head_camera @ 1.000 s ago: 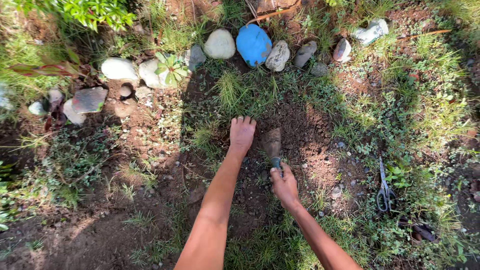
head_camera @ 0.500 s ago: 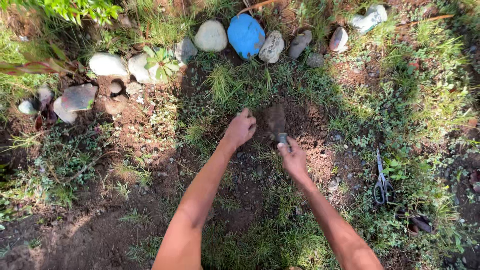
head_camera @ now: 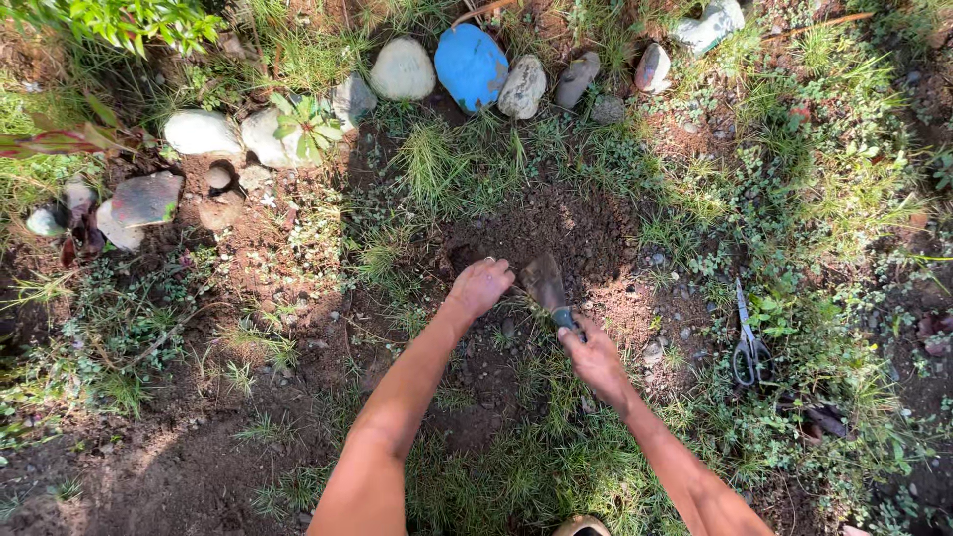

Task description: The person uses a small hand hoe to loosen soil and uproot weeds in a garden bed. They also use scissors to cut grass and weeds near a blue painted rock and other stones. The person removes the uprooted weeds by hand and places them on the ground.

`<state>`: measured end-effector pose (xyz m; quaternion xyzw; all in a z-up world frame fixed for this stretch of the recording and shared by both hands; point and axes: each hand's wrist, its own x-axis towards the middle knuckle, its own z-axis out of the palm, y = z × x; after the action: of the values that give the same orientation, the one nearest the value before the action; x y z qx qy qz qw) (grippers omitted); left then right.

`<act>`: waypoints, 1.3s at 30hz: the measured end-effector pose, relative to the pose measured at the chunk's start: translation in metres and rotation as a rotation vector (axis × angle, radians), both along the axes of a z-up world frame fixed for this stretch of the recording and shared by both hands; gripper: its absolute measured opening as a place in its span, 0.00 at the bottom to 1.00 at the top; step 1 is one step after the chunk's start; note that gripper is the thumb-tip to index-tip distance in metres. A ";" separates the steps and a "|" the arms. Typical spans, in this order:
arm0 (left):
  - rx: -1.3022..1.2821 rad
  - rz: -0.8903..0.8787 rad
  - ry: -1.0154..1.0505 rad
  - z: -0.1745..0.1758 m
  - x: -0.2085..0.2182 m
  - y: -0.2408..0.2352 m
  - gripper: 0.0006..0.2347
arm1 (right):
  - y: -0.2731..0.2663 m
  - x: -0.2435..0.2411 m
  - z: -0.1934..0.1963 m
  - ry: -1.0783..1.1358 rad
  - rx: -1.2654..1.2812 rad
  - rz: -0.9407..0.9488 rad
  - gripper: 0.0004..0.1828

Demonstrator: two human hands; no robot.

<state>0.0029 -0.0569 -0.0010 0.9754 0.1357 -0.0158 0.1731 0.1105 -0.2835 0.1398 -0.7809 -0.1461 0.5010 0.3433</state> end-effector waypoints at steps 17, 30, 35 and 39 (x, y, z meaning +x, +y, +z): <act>-0.247 0.661 -0.173 0.087 -0.042 0.114 0.10 | 0.058 -0.001 -0.033 -0.762 0.269 0.295 0.27; -0.043 0.399 -0.102 0.067 0.005 0.092 0.09 | 0.094 0.031 0.041 -1.024 -0.103 0.954 0.28; 0.076 0.420 -0.287 0.026 0.029 0.054 0.18 | 0.111 0.060 0.052 -0.973 -0.294 0.777 0.18; -0.131 0.305 -0.075 0.039 0.031 0.009 0.13 | 0.126 0.072 0.029 -1.251 -0.132 0.755 0.34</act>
<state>0.0343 -0.0481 0.0382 0.9299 0.2745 0.0382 0.2418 0.1829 -0.1578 0.1690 -0.8364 -0.5434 0.0532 -0.0480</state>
